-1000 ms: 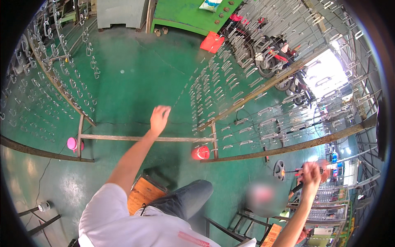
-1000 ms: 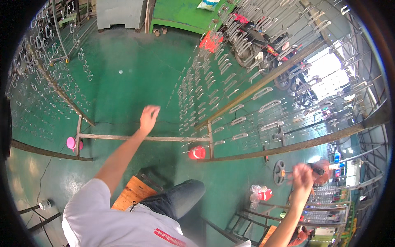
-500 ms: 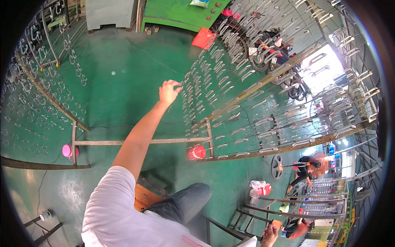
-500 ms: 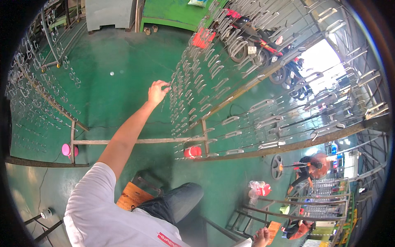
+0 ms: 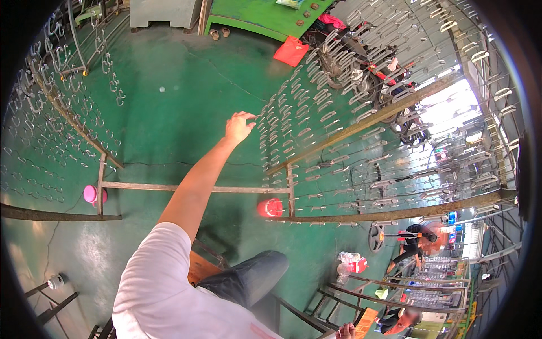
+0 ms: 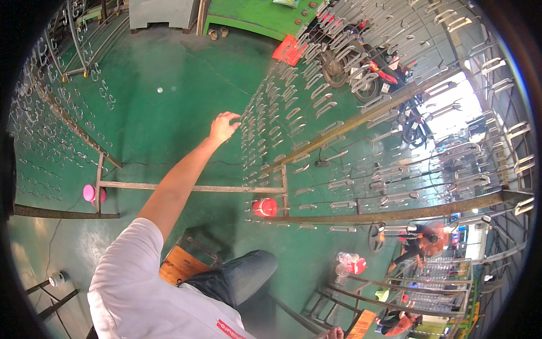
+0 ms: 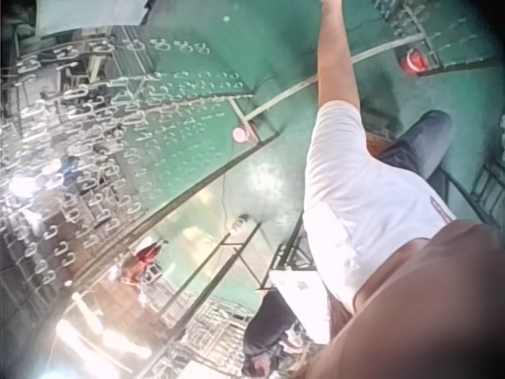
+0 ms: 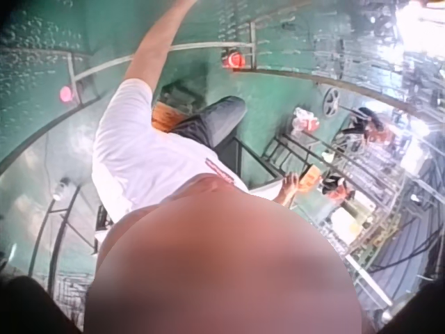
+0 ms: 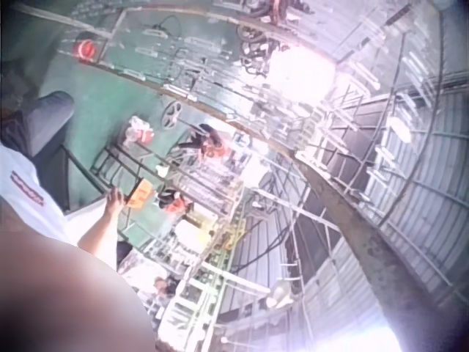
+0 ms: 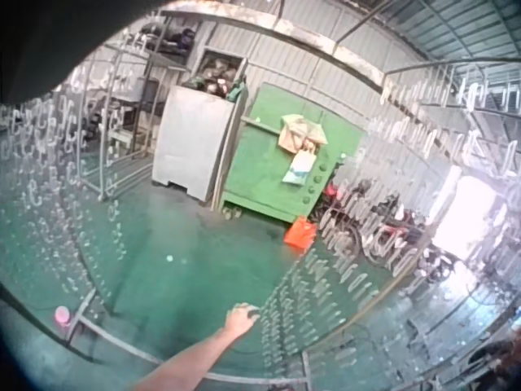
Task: The person sits at a table and repeatedly picks up small metal hooks and wire pieces, then links them together by hand. The person places the assembled hook assemblies onto a nearby metal rack. The person continues this process throughout the clip.
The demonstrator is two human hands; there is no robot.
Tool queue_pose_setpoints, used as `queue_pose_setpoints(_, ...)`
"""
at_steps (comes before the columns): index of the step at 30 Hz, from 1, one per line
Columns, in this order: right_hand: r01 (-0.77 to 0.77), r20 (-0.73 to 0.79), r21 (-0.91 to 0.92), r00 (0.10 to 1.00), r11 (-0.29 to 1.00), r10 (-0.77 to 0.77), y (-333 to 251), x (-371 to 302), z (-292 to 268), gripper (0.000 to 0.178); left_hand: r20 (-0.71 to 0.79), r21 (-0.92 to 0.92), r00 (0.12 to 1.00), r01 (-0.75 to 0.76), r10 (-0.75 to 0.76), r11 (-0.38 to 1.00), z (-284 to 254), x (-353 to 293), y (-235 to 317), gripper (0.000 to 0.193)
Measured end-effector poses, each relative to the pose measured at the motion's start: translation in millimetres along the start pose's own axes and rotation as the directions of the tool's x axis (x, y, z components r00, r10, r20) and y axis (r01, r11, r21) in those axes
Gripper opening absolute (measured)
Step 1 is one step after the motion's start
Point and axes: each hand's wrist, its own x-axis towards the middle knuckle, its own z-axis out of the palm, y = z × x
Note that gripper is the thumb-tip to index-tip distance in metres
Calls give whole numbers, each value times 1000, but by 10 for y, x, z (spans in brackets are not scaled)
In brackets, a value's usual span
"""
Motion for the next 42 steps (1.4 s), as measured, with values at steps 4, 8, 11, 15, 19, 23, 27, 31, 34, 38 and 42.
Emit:
queue_pose_setpoints(4, -7, -18, -15, 1000, 1000, 7, 44, -26, 68, 36, -118, -66, 989, -93, 84, 993, 20, 72, 18, 22)
queue_pose_setpoints(8, -22, -37, -34, 999, 999, 20, 17, -148, 196, 36, -127, -171, 983, -151, 130, 974, -14, 128, 34, 20)
queue_pose_setpoints(11, -37, -40, -21, 999, 999, 36, -56, -276, 330, 36, -110, -185, 973, -221, 203, 958, -66, 136, 55, 19)
queue_pose_setpoints(15, -73, -45, -76, 997, 994, 70, -185, -434, 514, 36, -80, -169, 978, -205, 194, 964, -108, 131, 85, 16)
queue_pose_setpoints(19, -90, -28, -69, 996, 994, 88, -262, -537, 597, 35, -119, -148, 976, -200, 183, 969, -136, 111, 95, 13)
queue_pose_setpoints(23, -106, 24, -78, 994, 991, 108, -238, -553, 574, 35, -122, -87, 978, -180, 169, 980, -208, 66, 105, 15)
queue_pose_setpoints(27, -134, -22, -59, 991, 989, 133, -147, -500, 577, 38, -97, -51, 987, -134, 128, 990, -278, 19, 117, 18)
queue_pose_setpoints(31, -129, -3, -50, 992, 990, 129, -51, -448, 506, 38, -175, -28, 972, -166, 159, 986, -304, -21, 106, 15)
queue_pose_setpoints(34, -68, -3, 10, 998, 998, 68, 101, -390, 403, 31, -186, -33, 969, -171, 162, 985, -345, -39, 102, 15)
queue_pose_setpoints(38, 43, 94, 100, 994, 994, -53, 331, -251, 368, 23, -225, -38, 960, -182, 169, 983, -447, -125, 122, 16)
queue_pose_setpoints(42, 0, 93, 116, 996, 993, -11, 368, -343, 406, 14, -218, 13, 953, -211, 208, 977, -647, -286, 171, 16)
